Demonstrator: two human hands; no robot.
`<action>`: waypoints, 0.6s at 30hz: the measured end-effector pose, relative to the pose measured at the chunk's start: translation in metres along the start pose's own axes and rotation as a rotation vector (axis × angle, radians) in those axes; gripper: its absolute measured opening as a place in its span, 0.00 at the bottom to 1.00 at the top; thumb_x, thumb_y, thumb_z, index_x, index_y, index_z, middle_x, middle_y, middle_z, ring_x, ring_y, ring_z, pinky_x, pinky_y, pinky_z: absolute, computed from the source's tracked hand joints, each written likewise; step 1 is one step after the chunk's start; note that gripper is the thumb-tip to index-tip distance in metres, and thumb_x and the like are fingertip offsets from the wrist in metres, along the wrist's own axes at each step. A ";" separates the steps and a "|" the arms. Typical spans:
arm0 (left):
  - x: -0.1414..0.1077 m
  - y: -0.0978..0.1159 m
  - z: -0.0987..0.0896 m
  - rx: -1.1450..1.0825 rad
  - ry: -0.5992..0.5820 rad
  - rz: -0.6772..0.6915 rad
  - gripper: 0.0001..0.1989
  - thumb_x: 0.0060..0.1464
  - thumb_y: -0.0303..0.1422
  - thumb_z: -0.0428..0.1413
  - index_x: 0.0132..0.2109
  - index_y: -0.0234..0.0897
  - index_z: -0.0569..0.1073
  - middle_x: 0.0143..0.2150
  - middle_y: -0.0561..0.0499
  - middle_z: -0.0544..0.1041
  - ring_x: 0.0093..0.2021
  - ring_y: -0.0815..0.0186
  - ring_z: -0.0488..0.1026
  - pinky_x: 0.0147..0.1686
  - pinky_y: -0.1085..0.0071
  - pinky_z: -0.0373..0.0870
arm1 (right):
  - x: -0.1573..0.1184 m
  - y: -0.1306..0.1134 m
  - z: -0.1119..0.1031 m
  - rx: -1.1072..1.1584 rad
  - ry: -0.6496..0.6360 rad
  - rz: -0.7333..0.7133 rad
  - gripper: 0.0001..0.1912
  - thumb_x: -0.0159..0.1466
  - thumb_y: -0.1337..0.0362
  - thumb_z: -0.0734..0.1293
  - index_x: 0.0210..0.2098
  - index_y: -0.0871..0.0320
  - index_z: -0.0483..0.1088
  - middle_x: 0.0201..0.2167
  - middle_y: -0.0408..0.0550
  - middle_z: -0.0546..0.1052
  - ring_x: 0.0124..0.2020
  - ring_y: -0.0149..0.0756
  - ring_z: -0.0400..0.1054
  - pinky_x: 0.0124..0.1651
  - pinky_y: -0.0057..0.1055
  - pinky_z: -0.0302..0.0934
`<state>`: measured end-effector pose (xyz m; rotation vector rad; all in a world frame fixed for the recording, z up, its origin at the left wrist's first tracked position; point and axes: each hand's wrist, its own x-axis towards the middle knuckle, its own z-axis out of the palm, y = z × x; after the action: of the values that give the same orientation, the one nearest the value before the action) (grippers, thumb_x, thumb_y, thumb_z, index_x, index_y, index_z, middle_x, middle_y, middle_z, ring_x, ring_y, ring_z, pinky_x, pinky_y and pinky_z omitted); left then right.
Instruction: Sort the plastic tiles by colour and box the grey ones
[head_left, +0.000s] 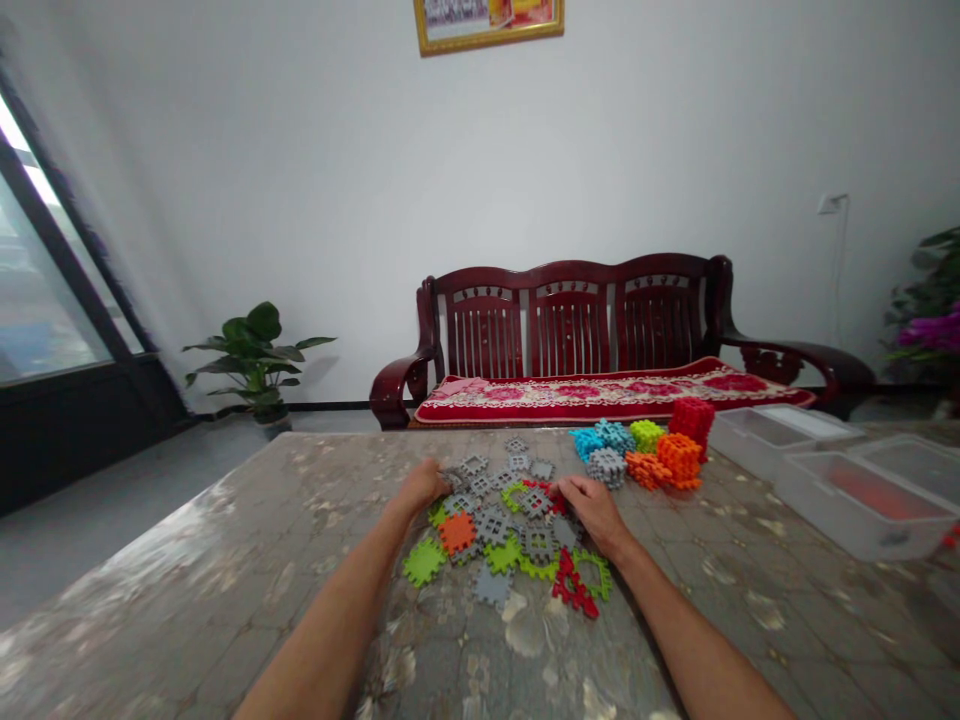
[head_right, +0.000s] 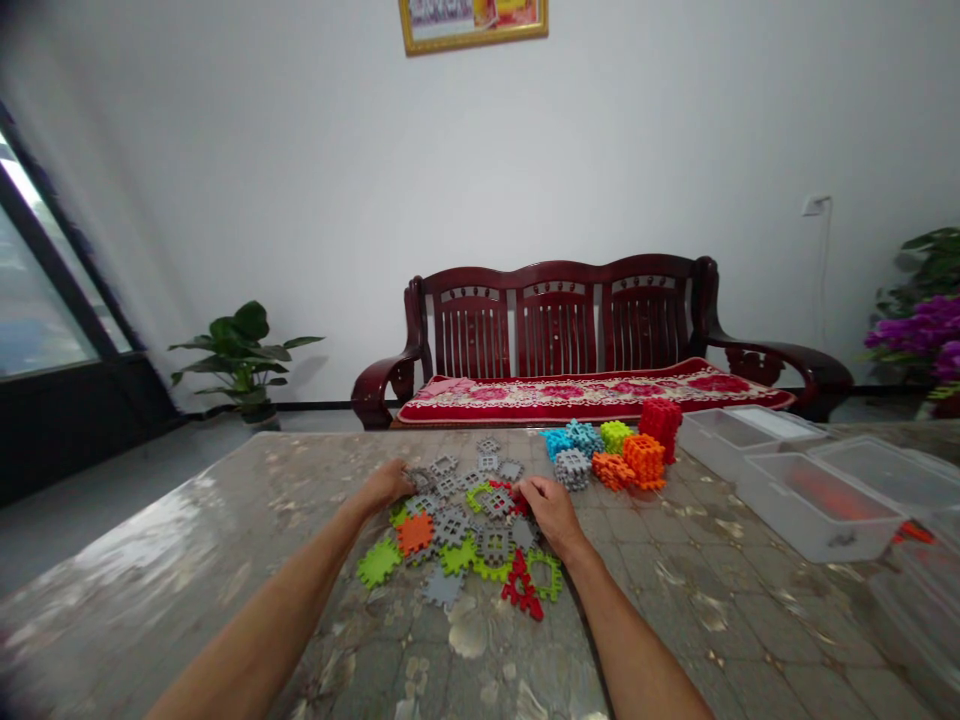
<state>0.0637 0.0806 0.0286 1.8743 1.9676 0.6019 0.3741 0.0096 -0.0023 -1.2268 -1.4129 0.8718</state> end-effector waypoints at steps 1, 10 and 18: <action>-0.003 0.003 0.000 -0.013 0.034 0.012 0.09 0.41 0.23 0.61 0.34 0.36 0.74 0.30 0.49 0.79 0.36 0.58 0.77 0.35 0.69 0.67 | 0.000 0.000 0.000 -0.001 0.001 -0.003 0.23 0.56 0.45 0.63 0.27 0.58 0.79 0.29 0.50 0.81 0.35 0.43 0.73 0.42 0.36 0.64; -0.051 0.039 0.012 -0.206 -0.001 0.412 0.14 0.44 0.19 0.55 0.37 0.39 0.76 0.41 0.53 0.81 0.44 0.66 0.77 0.47 0.72 0.72 | 0.000 0.000 -0.002 -0.042 -0.014 -0.009 0.24 0.57 0.45 0.63 0.29 0.58 0.79 0.29 0.50 0.81 0.35 0.44 0.74 0.41 0.36 0.65; -0.057 -0.012 0.000 -0.186 0.214 0.136 0.20 0.51 0.20 0.49 0.48 0.35 0.76 0.52 0.44 0.81 0.55 0.60 0.76 0.58 0.61 0.70 | -0.004 -0.001 0.002 -0.237 0.056 -0.138 0.15 0.59 0.56 0.63 0.34 0.56 0.79 0.36 0.51 0.83 0.41 0.45 0.75 0.50 0.39 0.65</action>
<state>0.0571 0.0233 0.0205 1.9040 1.8445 1.0268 0.3719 0.0061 -0.0031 -1.3011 -1.5689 0.5829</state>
